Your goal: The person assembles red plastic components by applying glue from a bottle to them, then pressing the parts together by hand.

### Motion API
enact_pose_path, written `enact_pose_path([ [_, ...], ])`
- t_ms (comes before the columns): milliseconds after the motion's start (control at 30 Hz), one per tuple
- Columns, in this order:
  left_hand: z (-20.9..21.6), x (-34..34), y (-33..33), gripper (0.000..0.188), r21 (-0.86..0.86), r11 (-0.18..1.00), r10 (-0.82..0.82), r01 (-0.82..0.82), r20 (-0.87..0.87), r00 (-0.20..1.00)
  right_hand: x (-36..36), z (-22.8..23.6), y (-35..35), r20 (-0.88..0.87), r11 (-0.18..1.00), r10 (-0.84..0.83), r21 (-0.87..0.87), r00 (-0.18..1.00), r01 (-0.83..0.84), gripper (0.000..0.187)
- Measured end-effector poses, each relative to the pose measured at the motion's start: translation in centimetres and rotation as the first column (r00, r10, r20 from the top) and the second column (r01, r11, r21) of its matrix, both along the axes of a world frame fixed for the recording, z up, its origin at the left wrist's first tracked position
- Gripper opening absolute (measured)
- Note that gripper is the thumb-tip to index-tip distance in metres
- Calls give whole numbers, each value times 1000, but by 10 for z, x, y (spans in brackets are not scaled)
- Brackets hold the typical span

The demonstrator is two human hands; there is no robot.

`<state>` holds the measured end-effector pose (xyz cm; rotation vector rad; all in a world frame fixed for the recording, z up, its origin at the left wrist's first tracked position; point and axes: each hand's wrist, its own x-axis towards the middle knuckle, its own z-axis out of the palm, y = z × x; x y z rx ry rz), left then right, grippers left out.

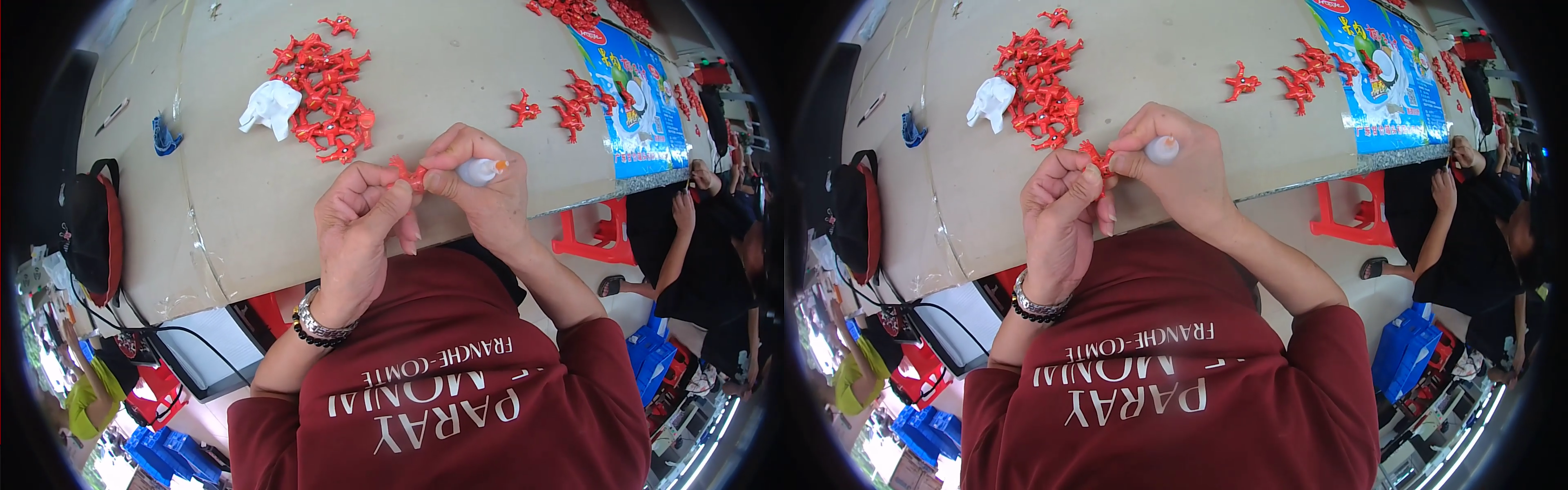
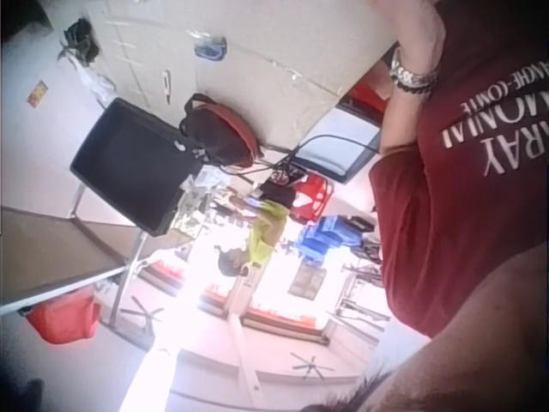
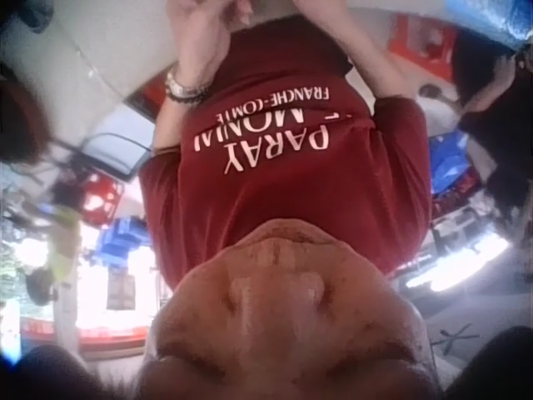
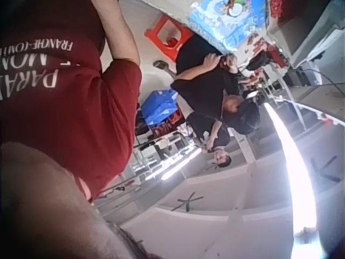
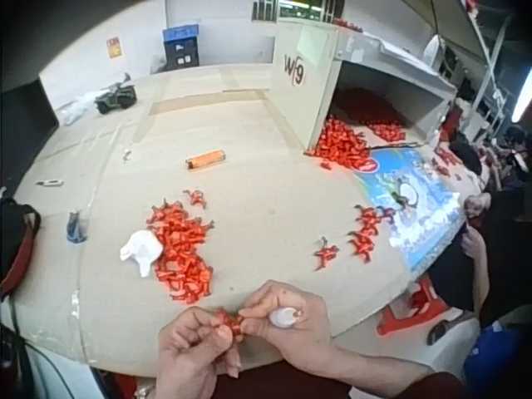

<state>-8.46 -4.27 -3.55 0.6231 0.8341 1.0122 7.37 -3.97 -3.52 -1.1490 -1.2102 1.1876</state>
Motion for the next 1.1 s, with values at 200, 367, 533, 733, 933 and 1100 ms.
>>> enact_pose_path([
  [200, 5, -1, 1, 7, -93, 995, -30, 34, 47, 998, 3, 3, 2, -199, 987, -14, -158, 980, -18, 9],
  [367, 3, 1, -1, 7, -71, 997, -18, 22, 53, 998, 1, 4, 0, -229, 986, -16, -166, 973, -23, 8],
  [533, 2, 5, -1, 8, -18, 999, -41, 42, 53, 998, 4, 5, -2, -201, 990, -42, -140, 979, 13, 8],
  [733, 11, 10, 0, 26, -14, 993, -117, 117, 5, 993, 21, 11, -4, -152, 984, -143, -127, 978, 124, 7],
  [933, 24, -6, 9, 46, 545, 838, -176, 40, 200, 964, 69, 3, 3, 222, 931, -357, 9, 907, 364, 2],
  [1100, 89, -2, 3, 54, 715, 696, -391, -70, 460, 797, 95, -2, 13, 431, 880, -455, 85, 779, 466, 4],
])
